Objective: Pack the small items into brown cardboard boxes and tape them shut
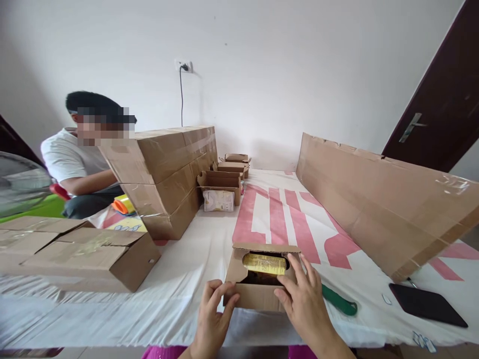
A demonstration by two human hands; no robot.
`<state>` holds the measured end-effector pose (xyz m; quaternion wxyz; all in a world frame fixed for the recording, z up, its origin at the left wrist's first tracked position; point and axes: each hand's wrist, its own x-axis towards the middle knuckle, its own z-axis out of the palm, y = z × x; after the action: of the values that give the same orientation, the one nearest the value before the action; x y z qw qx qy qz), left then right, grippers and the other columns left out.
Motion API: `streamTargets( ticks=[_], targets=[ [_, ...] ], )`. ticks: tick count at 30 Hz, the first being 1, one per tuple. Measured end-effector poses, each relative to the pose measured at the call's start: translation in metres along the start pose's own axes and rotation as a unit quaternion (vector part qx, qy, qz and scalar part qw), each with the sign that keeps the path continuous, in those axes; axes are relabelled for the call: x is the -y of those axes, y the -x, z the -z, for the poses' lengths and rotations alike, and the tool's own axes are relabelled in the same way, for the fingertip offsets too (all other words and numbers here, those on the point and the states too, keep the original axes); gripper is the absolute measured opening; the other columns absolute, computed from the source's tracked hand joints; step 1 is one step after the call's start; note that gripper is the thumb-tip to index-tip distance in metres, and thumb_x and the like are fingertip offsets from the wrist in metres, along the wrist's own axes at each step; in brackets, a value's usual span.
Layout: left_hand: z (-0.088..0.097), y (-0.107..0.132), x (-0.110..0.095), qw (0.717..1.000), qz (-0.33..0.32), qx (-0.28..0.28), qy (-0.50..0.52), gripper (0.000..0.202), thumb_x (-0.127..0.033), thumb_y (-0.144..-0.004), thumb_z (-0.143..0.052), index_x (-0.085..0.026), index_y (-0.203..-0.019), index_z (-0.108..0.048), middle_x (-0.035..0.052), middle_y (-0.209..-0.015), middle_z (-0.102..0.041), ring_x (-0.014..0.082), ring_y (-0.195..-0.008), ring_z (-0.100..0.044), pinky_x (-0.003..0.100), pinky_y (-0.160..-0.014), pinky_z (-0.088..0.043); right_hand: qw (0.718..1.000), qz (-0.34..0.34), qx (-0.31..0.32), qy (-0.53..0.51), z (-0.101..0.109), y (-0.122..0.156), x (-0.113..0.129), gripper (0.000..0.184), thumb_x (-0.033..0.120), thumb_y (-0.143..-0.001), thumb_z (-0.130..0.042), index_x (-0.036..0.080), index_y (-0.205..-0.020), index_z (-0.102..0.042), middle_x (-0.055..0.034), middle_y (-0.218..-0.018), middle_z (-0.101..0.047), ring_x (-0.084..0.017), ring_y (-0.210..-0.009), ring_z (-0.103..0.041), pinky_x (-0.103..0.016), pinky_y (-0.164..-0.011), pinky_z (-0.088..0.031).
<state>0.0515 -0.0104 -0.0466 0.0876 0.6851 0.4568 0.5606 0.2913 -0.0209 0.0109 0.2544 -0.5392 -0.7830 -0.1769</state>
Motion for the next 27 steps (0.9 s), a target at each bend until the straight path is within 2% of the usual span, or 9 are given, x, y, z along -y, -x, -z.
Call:
streamTargets(
  ticks=[4,8,11,14,17,21,24,27],
  targets=[
    [0.000,-0.001,0.002,1.000,-0.014,0.014,0.023,0.023,-0.016,-0.087,-0.057,-0.024,-0.108,-0.059,0.0011,-0.087,-0.050,0.0122,-0.072,-0.057,0.023,-0.064,-0.053,0.998,-0.037,-0.054,-0.021,-0.002,0.001,-0.006,0.033,0.039,-0.091,-0.051,0.028,-0.122,-0.059,-0.0096,-0.146,-0.038,-0.034,-0.128,-0.042,-0.054,-0.099,-0.043],
    [0.000,0.000,0.004,0.998,-0.021,0.023,0.047,0.027,-0.014,-0.089,-0.055,-0.025,-0.113,-0.056,0.0009,-0.086,-0.053,0.0123,-0.072,-0.058,0.023,-0.064,-0.053,0.992,-0.076,-0.086,-0.043,0.000,0.002,-0.020,0.032,0.037,-0.093,-0.047,0.023,-0.121,-0.055,-0.0124,-0.133,-0.048,-0.029,-0.121,-0.049,-0.048,-0.097,-0.046],
    [-0.001,0.000,0.004,0.998,-0.020,0.020,0.058,0.027,-0.014,-0.090,-0.054,-0.025,-0.114,-0.056,0.0009,-0.085,-0.053,0.0124,-0.071,-0.058,0.023,-0.062,-0.052,0.989,-0.103,-0.109,-0.005,0.001,0.003,-0.033,0.034,0.039,-0.093,-0.045,0.018,-0.115,-0.058,-0.0158,-0.127,-0.051,-0.031,-0.117,-0.051,-0.049,-0.095,-0.047],
    [-0.001,0.000,0.004,0.998,-0.019,0.022,0.058,0.026,-0.014,-0.090,-0.054,-0.025,-0.114,-0.056,0.0010,-0.084,-0.054,0.0124,-0.070,-0.058,0.023,-0.062,-0.052,0.985,-0.110,-0.107,0.082,-0.001,0.005,-0.043,0.041,0.044,-0.092,-0.043,0.013,-0.108,-0.062,-0.0203,-0.127,-0.052,-0.037,-0.118,-0.048,-0.055,-0.095,-0.044],
    [-0.003,0.001,0.003,0.998,-0.013,0.021,0.055,0.027,-0.013,-0.090,-0.054,-0.025,-0.114,-0.056,0.0011,-0.084,-0.054,0.0122,-0.070,-0.058,0.024,-0.062,-0.052,0.984,-0.082,-0.083,0.134,-0.005,0.006,-0.047,0.041,0.043,-0.092,-0.043,0.011,-0.104,-0.064,-0.0211,-0.123,-0.058,-0.039,-0.121,-0.047,-0.056,-0.098,-0.042],
    [-0.005,0.003,0.001,0.998,0.005,0.021,0.053,0.025,-0.013,-0.090,-0.053,-0.024,-0.112,-0.056,0.0010,-0.083,-0.053,0.0126,-0.070,-0.058,0.024,-0.063,-0.052,0.993,-0.035,-0.032,0.109,-0.008,-0.002,-0.040,0.038,0.039,-0.095,-0.041,0.013,-0.114,-0.061,-0.0164,-0.116,-0.064,-0.030,-0.111,-0.057,-0.047,-0.097,-0.046],
    [-0.006,0.004,-0.003,0.999,0.011,0.028,0.045,0.025,-0.014,-0.089,-0.055,-0.024,-0.112,-0.057,0.0013,-0.083,-0.054,0.0131,-0.071,-0.059,0.025,-0.064,-0.052,0.993,-0.053,0.037,0.101,-0.006,-0.015,-0.032,0.046,0.041,-0.096,-0.036,0.019,-0.135,-0.048,-0.0145,-0.126,-0.060,-0.030,-0.112,-0.058,-0.048,-0.092,-0.048],
    [-0.006,0.005,-0.004,0.999,0.014,0.035,0.031,0.025,-0.014,-0.089,-0.055,-0.024,-0.112,-0.056,0.0023,-0.085,-0.055,0.0140,-0.073,-0.060,0.026,-0.065,-0.053,0.985,-0.091,0.138,0.057,-0.005,-0.026,-0.030,0.052,0.042,-0.098,-0.026,0.025,-0.147,-0.030,-0.0133,-0.131,-0.057,-0.027,-0.103,-0.064,-0.042,-0.077,-0.054]
  ],
)
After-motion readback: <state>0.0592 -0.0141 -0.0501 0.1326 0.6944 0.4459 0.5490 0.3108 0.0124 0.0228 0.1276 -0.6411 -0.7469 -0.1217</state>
